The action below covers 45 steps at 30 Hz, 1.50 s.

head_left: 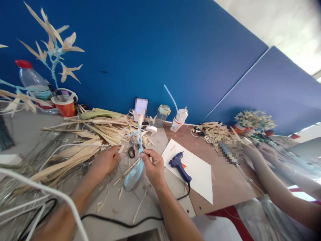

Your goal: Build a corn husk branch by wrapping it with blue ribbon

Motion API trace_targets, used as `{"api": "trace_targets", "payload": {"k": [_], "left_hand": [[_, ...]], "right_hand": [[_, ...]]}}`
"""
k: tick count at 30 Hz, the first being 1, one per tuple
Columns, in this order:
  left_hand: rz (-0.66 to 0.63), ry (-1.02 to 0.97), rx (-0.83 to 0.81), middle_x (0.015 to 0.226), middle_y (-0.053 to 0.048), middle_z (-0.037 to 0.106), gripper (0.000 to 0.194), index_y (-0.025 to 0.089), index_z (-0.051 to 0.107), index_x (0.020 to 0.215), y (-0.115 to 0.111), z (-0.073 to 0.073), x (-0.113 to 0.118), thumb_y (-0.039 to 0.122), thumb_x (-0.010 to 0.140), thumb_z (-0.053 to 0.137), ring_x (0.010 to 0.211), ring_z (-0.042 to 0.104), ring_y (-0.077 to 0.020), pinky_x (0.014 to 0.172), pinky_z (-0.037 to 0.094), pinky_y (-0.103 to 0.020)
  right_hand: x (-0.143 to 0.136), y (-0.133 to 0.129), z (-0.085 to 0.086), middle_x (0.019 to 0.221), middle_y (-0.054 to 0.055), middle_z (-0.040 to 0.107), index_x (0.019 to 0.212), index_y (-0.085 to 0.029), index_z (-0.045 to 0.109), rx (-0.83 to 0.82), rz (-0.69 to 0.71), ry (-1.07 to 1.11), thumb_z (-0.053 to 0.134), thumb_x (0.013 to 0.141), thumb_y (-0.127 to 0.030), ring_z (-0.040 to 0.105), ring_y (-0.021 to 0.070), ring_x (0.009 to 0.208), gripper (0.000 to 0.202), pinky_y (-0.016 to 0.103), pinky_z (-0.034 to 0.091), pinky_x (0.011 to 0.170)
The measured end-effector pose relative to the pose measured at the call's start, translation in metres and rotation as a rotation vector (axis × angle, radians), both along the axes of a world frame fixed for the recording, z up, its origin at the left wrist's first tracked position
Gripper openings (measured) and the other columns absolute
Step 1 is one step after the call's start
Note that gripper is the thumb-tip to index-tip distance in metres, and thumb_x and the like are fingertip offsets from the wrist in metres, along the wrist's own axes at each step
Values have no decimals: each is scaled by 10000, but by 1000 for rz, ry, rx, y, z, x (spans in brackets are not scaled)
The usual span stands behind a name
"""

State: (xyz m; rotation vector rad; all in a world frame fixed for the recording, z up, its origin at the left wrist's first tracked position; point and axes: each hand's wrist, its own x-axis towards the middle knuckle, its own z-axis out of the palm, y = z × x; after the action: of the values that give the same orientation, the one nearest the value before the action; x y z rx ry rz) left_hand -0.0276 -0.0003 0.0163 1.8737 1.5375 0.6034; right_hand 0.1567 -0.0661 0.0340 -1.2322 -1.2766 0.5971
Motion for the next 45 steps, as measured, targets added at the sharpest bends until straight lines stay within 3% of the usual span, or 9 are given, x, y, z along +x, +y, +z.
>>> {"api": "trace_targets", "payload": {"k": [3,6,9,11,19,27,32,37,45], "left_hand": [[121,453,285,1151,-228,642,376,139,710,1131,-5,8,-6,322,873,506,1025,608,-394,870,425,-532],[180,467,488,1366,-180,555,336,187,743,1063,-11,16,-3,323,897,484,1233,488,-401,997,358,-550],[-208,192,193,992,-89,740,309,217,749,960,-12,11,3,309,899,461,940,654,-262,869,474,-386],[-278,105,137,989,-80,753,286,224,743,973,-10,3,7,256,854,486,928,670,-265,854,479,-379],[-106,1,276,1087,-103,725,381,211,739,917,2,-13,9,94,710,441,1003,652,-269,916,486,-401],[-4,80,204,986,-122,737,273,198,706,920,4,-10,9,306,825,474,908,659,-281,818,471,-388],[-77,126,112,894,-88,742,254,204,698,865,8,4,22,337,821,486,815,663,-259,720,461,-344],[-128,231,150,901,-85,731,299,208,707,809,34,15,47,348,847,447,900,654,-250,798,468,-328],[-159,428,127,970,-140,693,238,194,708,825,45,3,69,313,846,503,891,665,-278,821,482,-378]], "right_hand": [[0,0,0,670,14,665,735,-187,716,22,-19,-14,581,801,-263,592,178,670,168,292,436,690],[1,0,1,665,14,669,722,-186,714,32,-33,-10,583,803,-259,596,178,668,169,293,442,692],[3,0,1,675,15,678,722,-185,712,37,-36,-5,586,800,-249,602,176,669,162,290,448,687],[4,0,1,685,16,685,730,-183,714,40,-40,-8,586,802,-249,606,176,677,161,292,449,695],[5,1,0,690,17,690,758,-185,724,44,-55,-14,583,813,-257,609,178,680,168,292,447,689],[7,0,4,701,21,700,752,-190,728,45,-63,8,592,805,-260,619,179,686,161,288,453,681],[10,-1,7,718,26,710,772,-185,730,55,-52,56,592,799,-257,626,178,686,158,283,461,673],[11,1,7,688,19,690,760,-180,724,42,-56,76,583,793,-263,610,172,663,167,278,451,655],[16,5,6,700,14,698,776,-185,730,43,-88,72,575,798,-258,601,168,661,173,282,461,664]]}}
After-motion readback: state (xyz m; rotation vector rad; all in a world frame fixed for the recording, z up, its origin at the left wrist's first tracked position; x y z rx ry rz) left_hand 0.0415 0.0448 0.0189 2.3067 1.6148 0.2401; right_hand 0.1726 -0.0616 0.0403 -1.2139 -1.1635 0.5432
